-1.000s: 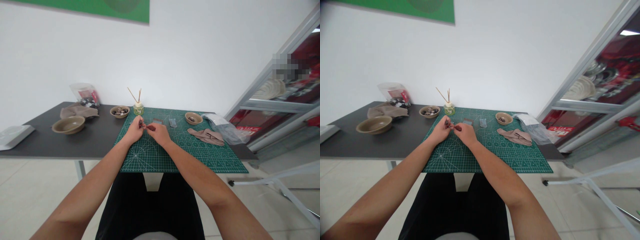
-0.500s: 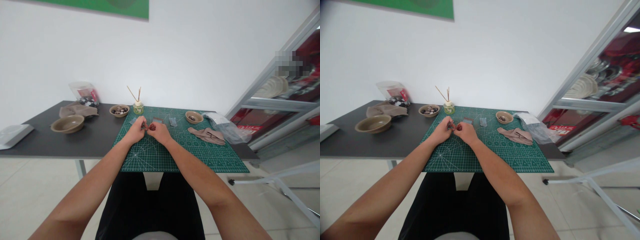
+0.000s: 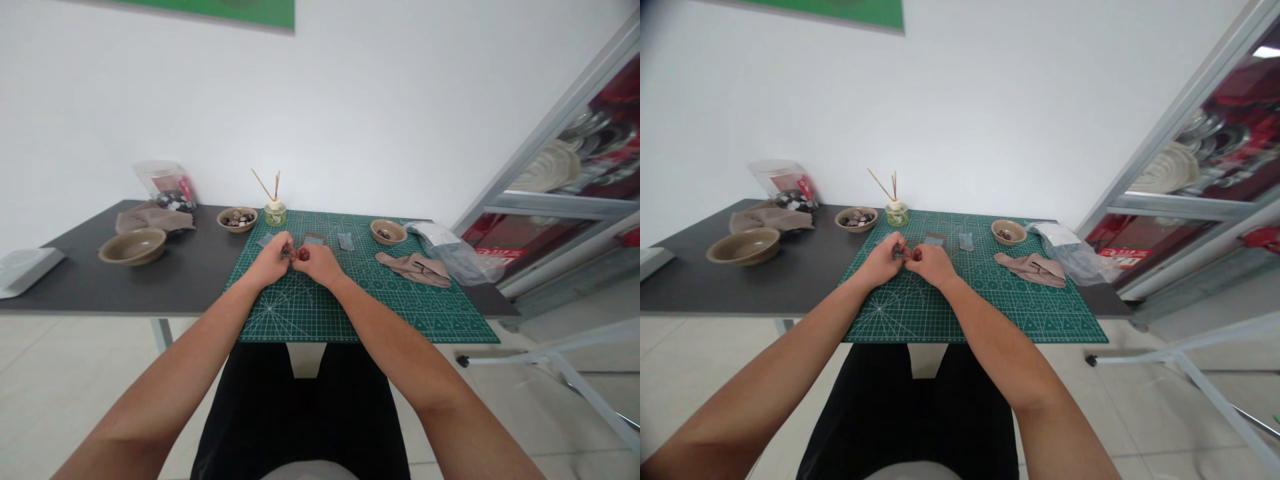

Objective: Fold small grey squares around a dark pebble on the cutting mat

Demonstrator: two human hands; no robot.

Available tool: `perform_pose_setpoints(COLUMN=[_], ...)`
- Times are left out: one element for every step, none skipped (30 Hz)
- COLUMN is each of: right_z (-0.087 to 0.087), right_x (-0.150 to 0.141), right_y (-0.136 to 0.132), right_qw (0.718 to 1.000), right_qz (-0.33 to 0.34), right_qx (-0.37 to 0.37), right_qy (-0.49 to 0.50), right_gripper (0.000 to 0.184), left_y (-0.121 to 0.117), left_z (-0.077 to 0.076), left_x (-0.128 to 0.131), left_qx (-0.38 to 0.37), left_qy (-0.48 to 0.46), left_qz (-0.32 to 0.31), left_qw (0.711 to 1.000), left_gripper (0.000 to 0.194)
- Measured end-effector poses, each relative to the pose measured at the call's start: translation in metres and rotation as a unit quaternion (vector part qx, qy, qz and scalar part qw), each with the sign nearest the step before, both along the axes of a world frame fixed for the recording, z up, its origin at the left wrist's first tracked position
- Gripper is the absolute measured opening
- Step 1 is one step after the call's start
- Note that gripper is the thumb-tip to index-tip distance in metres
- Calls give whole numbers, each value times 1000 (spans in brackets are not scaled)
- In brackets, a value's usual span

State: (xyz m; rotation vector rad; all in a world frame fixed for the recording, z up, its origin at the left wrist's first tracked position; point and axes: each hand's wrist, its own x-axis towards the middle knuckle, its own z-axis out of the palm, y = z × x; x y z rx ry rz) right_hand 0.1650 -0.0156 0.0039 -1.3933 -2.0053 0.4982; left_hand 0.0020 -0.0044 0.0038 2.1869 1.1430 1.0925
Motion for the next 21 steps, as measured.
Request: perform_pose_setpoints(right_z=[0,0,0,1,1,1,1,1,1,1,2,2,3,4,5,6,6,7,7,7,6], right_x=[0,0,0,0,0,0,1,1,2,3,3,4,3,3,2,0,-1,-3,-4,-5,-6], right_y=[0,-1,-1,-1,0,0,0,1,1,1,1,1,1,0,0,-1,-2,-3,-3,-4,-4], right_qw=[1000,1000,1000,1000,1000,1000,1000,1000,1000,999,999,998,996,994,991,988,985,981,978,975,972], right_qz=[0,-1,-2,-3,-4,-7,-11,-17,-25,-35,-48,-61,-73,-82,-86,-84,-78,-72,-68,-68,-70], right_qx=[3,6,7,8,9,10,12,12,13,15,17,17,20,26,35,46,58,68,72,70,66], right_qy=[0,0,1,1,2,2,2,2,1,-2,-10,-24,-43,-67,-93,-119,-143,-164,-183,-200,-214], right_gripper=[13,12,12,13,13,13,14,16,16,16,18,21,26,31,34,33,29,23,22,27,32], left_y=[0,0,0,0,-1,-1,-1,-1,-1,-1,0,1,2,4,5,7,8,9,10,9,9], left_z=[0,1,1,1,1,1,1,1,1,1,1,1,1,2,2,2,2,2,2,3,3], left_x=[0,0,0,0,0,0,-1,-1,-1,-1,-1,-2,-3,-4,-5,-6,-7,-7,-8,-8,-8], left_qx=[0,1,3,6,8,9,9,6,4,4,10,20,33,46,57,63,63,58,50,37,22], left_qy=[-2,-3,-4,-4,-4,-6,-9,-12,-14,-14,-13,-10,-7,-4,-2,0,6,14,24,39,58], left_qz=[0,0,0,0,0,-2,-4,-7,-9,-7,1,18,43,72,102,132,155,177,195,213,230], left_qw=[1000,1000,1000,1000,1000,1000,1000,1000,1000,1000,1000,1000,999,996,993,989,986,982,979,976,971], left_gripper=[28,27,27,26,26,26,26,27,27,27,27,27,26,25,25,25,26,26,27,26,25])
